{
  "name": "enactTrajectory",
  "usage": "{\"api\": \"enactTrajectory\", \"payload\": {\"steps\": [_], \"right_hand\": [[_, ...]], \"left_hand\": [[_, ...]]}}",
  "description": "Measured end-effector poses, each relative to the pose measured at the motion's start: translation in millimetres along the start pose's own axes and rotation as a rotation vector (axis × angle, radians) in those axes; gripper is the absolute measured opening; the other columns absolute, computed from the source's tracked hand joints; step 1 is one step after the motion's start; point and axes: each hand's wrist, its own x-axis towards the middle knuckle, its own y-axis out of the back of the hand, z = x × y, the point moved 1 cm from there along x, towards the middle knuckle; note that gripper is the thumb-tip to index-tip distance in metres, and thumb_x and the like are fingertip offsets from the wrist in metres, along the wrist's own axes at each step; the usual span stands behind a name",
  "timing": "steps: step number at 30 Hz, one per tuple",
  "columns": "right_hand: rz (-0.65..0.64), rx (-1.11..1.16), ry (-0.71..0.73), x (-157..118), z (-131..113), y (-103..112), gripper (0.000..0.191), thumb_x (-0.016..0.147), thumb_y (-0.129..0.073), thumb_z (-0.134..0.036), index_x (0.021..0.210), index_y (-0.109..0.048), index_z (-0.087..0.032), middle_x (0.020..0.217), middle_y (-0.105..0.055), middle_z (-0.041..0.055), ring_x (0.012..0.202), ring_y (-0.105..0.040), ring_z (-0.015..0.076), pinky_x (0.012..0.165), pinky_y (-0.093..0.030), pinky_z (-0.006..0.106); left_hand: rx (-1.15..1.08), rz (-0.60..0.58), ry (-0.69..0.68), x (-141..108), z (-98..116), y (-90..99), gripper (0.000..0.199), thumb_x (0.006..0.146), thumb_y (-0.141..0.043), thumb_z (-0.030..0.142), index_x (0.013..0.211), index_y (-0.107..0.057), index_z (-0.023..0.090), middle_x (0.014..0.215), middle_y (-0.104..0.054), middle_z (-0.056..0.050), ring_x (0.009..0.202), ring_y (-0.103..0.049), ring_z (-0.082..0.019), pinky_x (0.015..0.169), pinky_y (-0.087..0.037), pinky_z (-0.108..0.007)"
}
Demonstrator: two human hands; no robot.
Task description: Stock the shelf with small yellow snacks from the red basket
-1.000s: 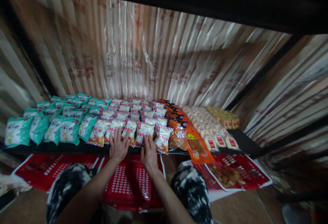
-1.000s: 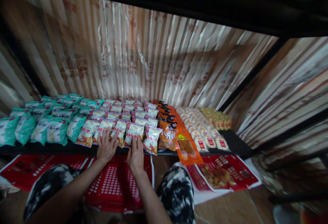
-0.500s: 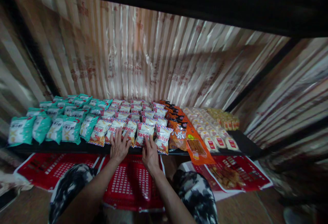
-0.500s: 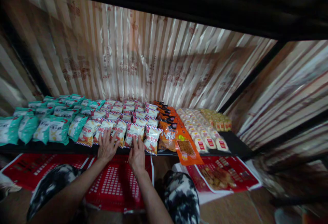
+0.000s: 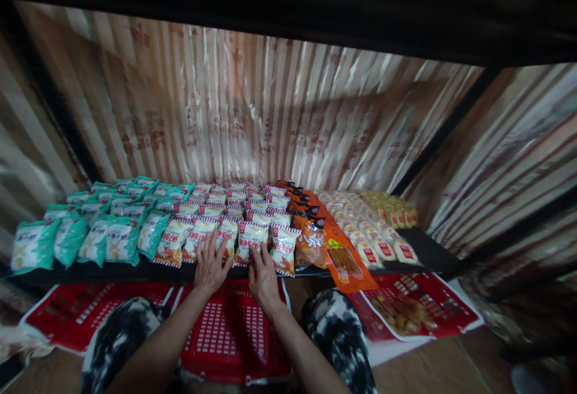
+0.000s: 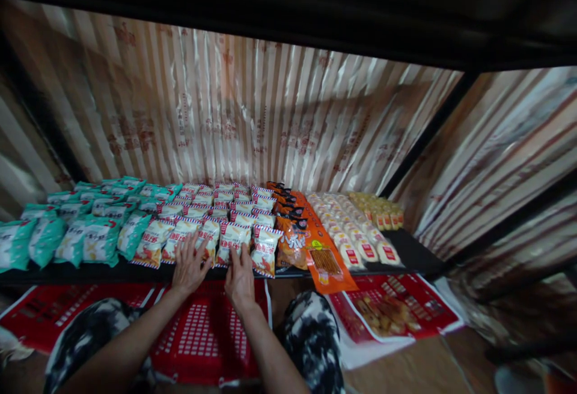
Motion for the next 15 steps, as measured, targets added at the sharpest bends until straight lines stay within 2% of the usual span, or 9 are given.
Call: {"api": "enactTrajectory", "payload": {"steps": [6, 10, 15], "right_hand": [[-0.011, 0.001, 0.037, 1.4, 3.5, -3.5, 0.053, 0.080, -0.039, -0.007, 0.133, -0.044, -0.013, 0.144, -0.031, 0.0170, 0.134, -0.029, 0.0255, 0.104, -0.037, 0.043], [-0.011, -0.005, 0.054, 1.9, 4.6, -4.4, 0.053, 0.081, -0.038, -0.008, 0.133, -0.044, -0.012, 0.145, -0.030, 0.0181, 0.134, -0.029, 0.0267, 0.103, -0.037, 0.044], [-0.016, -0.029, 0.072, 2.6, 5.6, -1.7, 0.054, 0.080, -0.039, -0.007, 0.133, -0.043, -0.015, 0.144, -0.031, 0.0164, 0.134, -0.029, 0.0269, 0.103, -0.038, 0.045]], "left_hand": [[0.001, 0.026, 0.003, 0.2, 0.0, -1.5, 0.043, 0.085, -0.049, 0.038, 0.118, -0.053, 0.010, 0.142, -0.035, -0.021, 0.136, -0.022, -0.032, 0.108, -0.022, -0.055], [0.002, 0.037, 0.037, 0.8, 1.3, -2.9, 0.038, 0.085, -0.049, 0.040, 0.107, -0.057, 0.011, 0.140, -0.039, -0.021, 0.137, -0.021, -0.033, 0.107, -0.023, -0.056], [-0.004, 0.089, 0.092, 0.0, 9.5, -6.4, 0.036, 0.086, -0.048, 0.038, 0.108, -0.056, 0.010, 0.137, -0.042, -0.021, 0.137, -0.021, -0.032, 0.108, -0.021, -0.056]]}}
